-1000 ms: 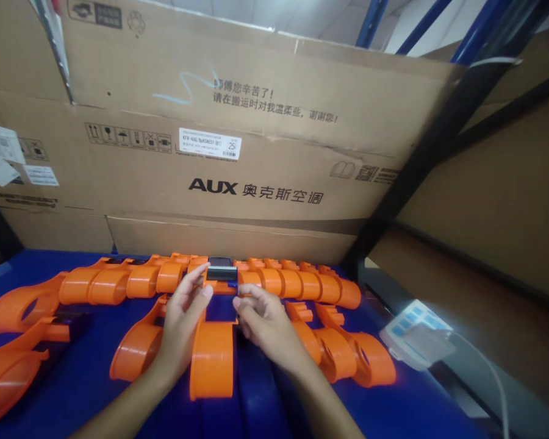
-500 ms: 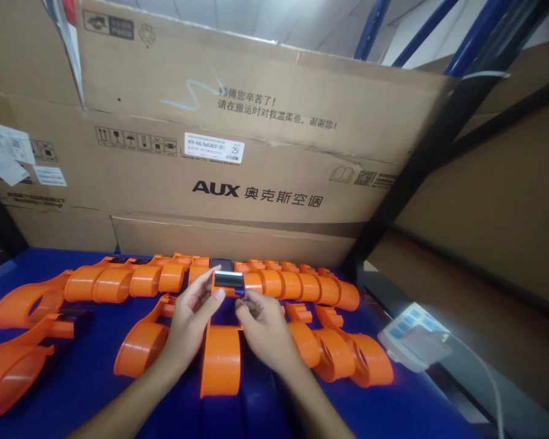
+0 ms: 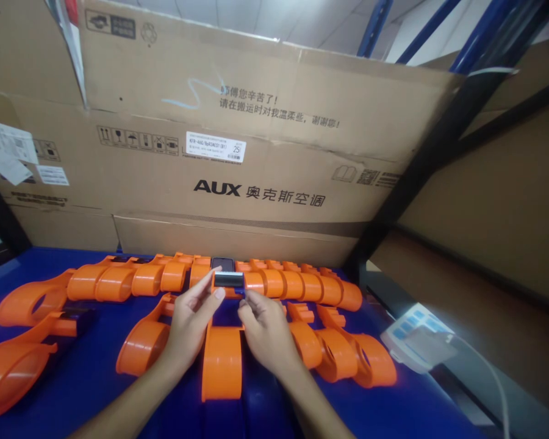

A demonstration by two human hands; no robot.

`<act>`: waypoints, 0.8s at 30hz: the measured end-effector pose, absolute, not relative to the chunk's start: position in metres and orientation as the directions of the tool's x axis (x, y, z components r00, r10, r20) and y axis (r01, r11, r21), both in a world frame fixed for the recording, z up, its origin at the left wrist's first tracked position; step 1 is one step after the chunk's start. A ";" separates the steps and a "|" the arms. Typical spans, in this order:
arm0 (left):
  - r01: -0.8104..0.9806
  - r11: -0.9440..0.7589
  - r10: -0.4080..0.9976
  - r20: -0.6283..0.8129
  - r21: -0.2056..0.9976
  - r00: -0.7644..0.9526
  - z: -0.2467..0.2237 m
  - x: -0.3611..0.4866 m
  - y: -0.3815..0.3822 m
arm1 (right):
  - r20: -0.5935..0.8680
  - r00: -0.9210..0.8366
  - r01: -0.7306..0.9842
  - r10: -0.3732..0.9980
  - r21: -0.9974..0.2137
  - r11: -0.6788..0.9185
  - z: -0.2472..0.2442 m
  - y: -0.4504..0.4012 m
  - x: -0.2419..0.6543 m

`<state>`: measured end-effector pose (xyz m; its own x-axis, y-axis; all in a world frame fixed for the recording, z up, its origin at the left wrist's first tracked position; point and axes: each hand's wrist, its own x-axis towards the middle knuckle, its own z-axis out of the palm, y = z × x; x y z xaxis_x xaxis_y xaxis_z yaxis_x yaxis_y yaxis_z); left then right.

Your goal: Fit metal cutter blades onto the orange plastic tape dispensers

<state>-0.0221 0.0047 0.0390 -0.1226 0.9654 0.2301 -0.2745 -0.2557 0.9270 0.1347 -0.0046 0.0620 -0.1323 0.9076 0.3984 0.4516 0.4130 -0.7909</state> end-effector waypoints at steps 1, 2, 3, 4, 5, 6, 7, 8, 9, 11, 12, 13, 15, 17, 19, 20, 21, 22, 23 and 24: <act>-0.275 -0.256 0.965 0.231 0.927 -0.122 0.038 -0.022 0.005 | 0.401 -0.130 0.459 0.907 -0.787 0.414 0.062 -0.005 0.135; -0.273 -0.258 0.965 0.232 0.927 -0.124 0.038 -0.022 0.005 | 0.404 -0.128 0.464 0.906 -0.783 0.415 0.063 -0.006 0.135; -0.271 -0.261 0.964 0.234 0.927 -0.127 0.038 -0.022 0.005 | 0.407 -0.127 0.467 0.905 -0.780 0.417 0.063 -0.006 0.135; -0.268 -0.263 0.963 0.236 0.927 -0.131 0.038 -0.022 0.004 | 0.408 -0.127 0.467 0.904 -0.780 0.417 0.063 -0.006 0.135; -0.264 -0.266 0.962 0.237 0.927 -0.134 0.038 -0.022 0.004 | 0.409 -0.126 0.464 0.904 -0.781 0.418 0.063 -0.006 0.134; -0.262 -0.269 0.961 0.239 0.927 -0.139 0.038 -0.021 0.003 | 0.409 -0.126 0.458 0.904 -0.784 0.418 0.062 -0.006 0.134; -0.262 -0.274 0.959 0.243 0.925 -0.145 0.038 -0.021 0.002 | 0.407 -0.127 0.448 0.904 -0.790 0.419 0.062 -0.005 0.134; -0.265 -0.279 0.957 0.247 0.923 -0.149 0.039 -0.020 0.002 | 0.406 -0.127 0.435 0.905 -0.797 0.419 0.061 -0.004 0.134; -0.270 -0.287 0.955 0.253 0.919 -0.154 0.040 -0.020 0.001 | 0.403 -0.130 0.418 0.906 -0.806 0.419 0.061 -0.003 0.134; -0.287 -0.305 0.950 0.267 0.908 -0.164 0.041 -0.019 0.000 | 0.396 -0.140 0.382 0.907 -0.824 0.419 0.060 -0.001 0.133; -0.295 -0.313 0.947 0.275 0.903 -0.165 0.041 -0.019 -0.001 | 0.394 -0.144 0.369 0.908 -0.830 0.419 0.060 0.000 0.133; -0.303 -0.319 0.946 0.281 0.898 -0.164 0.041 -0.018 -0.001 | 0.393 -0.144 0.364 0.908 -0.832 0.418 0.060 0.000 0.133; -0.309 -0.326 0.944 0.288 0.893 -0.162 0.041 -0.018 -0.002 | 0.397 -0.139 0.373 0.907 -0.828 0.419 0.061 -0.002 0.132; -0.303 -0.325 0.944 0.286 0.896 -0.167 0.041 -0.019 -0.002 | 0.400 -0.127 0.394 0.908 -0.819 0.417 0.062 -0.004 0.132; -0.293 -0.321 0.944 0.279 0.901 -0.177 0.041 -0.018 -0.003 | 0.400 -0.114 0.407 0.909 -0.816 0.410 0.062 -0.006 0.133; -0.291 -0.320 0.944 0.276 0.902 -0.182 0.041 -0.018 -0.003 | 0.399 -0.107 0.408 0.911 -0.818 0.406 0.062 -0.006 0.133; -0.293 -0.318 0.944 0.273 0.902 -0.184 0.041 -0.018 -0.003 | 0.397 -0.102 0.403 0.912 -0.822 0.402 0.061 -0.005 0.133; -0.300 -0.318 0.944 0.271 0.899 -0.189 0.042 -0.017 -0.003 | 0.391 -0.103 0.389 0.915 -0.830 0.399 0.060 -0.004 0.133; -0.313 -0.317 0.944 0.266 0.895 -0.196 0.042 -0.017 -0.004 | 0.383 -0.109 0.367 0.917 -0.842 0.395 0.058 -0.003 0.133; -0.331 -0.316 0.944 0.259 0.889 -0.205 0.041 -0.016 -0.004 | 0.370 -0.123 0.335 0.921 -0.858 0.390 0.056 -0.001 0.132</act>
<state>-0.0161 -0.0043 0.0411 -0.2052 0.9439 0.2587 -0.3313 -0.3157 0.8891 0.1322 -0.0008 0.0564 -0.1225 0.9208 0.3703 0.3349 0.3896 -0.8579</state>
